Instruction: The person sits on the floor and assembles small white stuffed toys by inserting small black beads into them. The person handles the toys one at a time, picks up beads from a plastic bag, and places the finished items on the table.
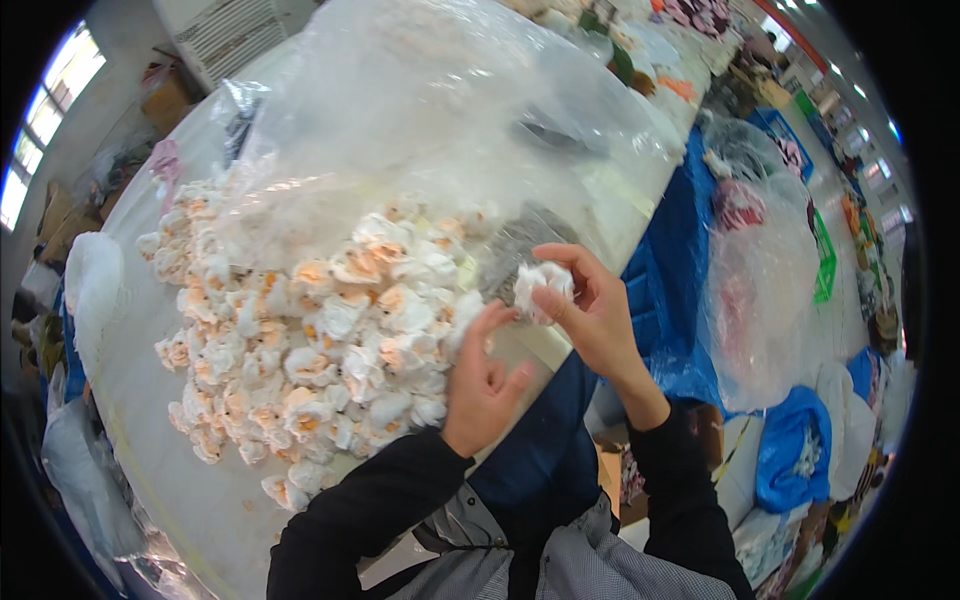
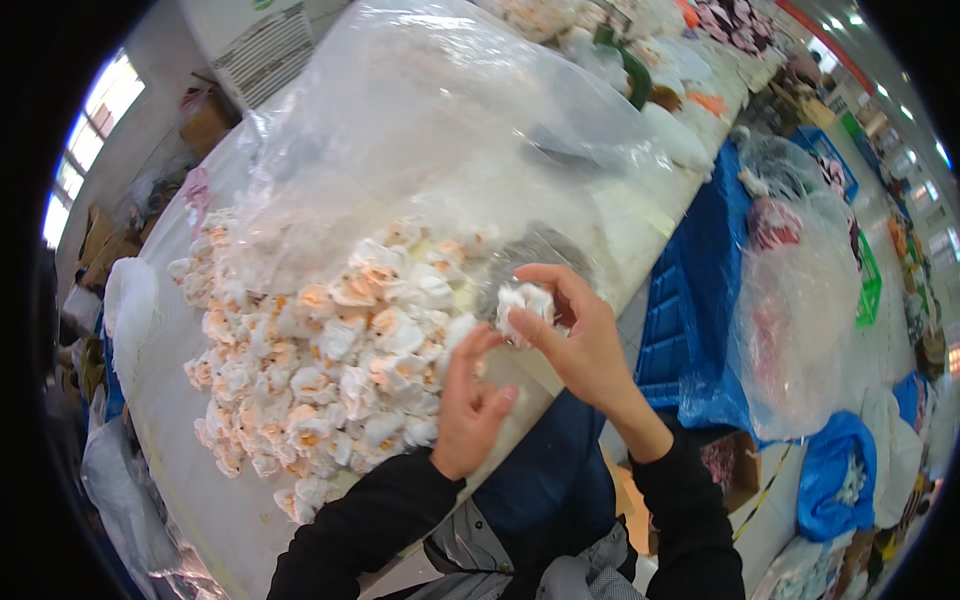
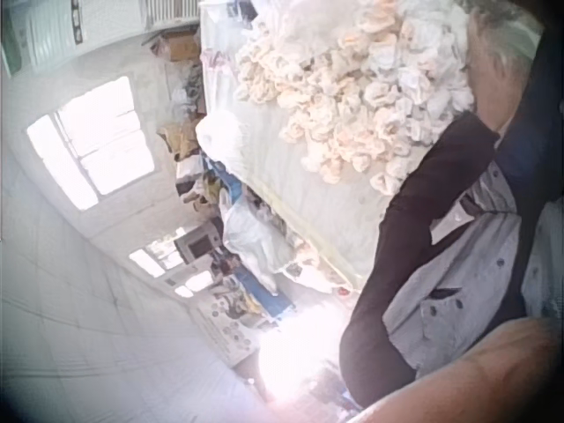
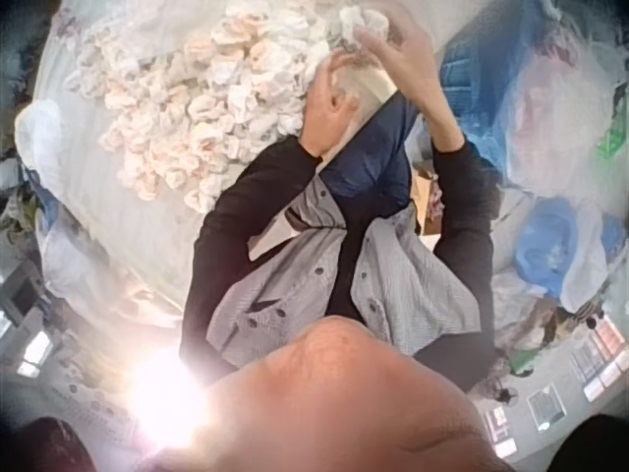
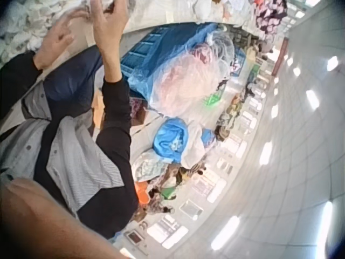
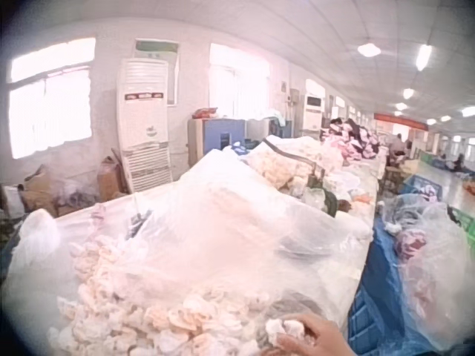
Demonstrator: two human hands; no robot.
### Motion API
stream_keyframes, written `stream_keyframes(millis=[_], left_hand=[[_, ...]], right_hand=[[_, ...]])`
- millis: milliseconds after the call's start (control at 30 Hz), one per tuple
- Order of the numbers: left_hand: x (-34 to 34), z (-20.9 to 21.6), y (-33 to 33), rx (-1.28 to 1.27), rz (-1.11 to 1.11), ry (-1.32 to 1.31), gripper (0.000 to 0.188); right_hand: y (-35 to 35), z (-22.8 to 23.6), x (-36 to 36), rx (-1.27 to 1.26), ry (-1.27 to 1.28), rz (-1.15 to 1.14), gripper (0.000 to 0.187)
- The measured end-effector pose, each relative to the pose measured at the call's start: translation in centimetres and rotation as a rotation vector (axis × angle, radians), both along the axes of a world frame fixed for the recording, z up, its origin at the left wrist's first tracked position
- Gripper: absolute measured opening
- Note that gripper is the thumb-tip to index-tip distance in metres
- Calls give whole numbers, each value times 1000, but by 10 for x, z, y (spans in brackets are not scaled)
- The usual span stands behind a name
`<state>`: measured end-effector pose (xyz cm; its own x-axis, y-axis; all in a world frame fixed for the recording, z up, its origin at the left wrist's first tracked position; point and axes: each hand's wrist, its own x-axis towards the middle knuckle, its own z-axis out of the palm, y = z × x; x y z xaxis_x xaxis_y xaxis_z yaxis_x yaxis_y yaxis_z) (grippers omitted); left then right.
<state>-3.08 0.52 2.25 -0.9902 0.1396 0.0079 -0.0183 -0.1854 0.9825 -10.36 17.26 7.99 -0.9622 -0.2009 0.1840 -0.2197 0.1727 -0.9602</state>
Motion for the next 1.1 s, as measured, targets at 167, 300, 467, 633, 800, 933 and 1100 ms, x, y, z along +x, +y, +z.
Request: stream_keyframes(millis=[167,300,467,633,800,933,1100], left_hand=[[-7,8,-2,181,-96,-131,79],[-4,7,3,234,-223,-268,65],[-4,13,3,284,-206,-306,53],[-3,9,3,247,-172,-327,49],[0,6,3,296,-181,-303,43],[-1,6,1,264,-186,-249,33],[-1,0,4,117,-53,-144,25]], right_hand=[[10,-30,51,-286,-328,-111,34],[5,-41,67,-382,-308,-192,23],[0,-49,72,-386,-356,-294,18],[-12,-62,75,-318,-221,-367,16],[-14,-72,75,-252,-274,-379,15],[-18,-74,76,-196,-149,-475,14],[-7,-66,75,149,340,-634,14]])
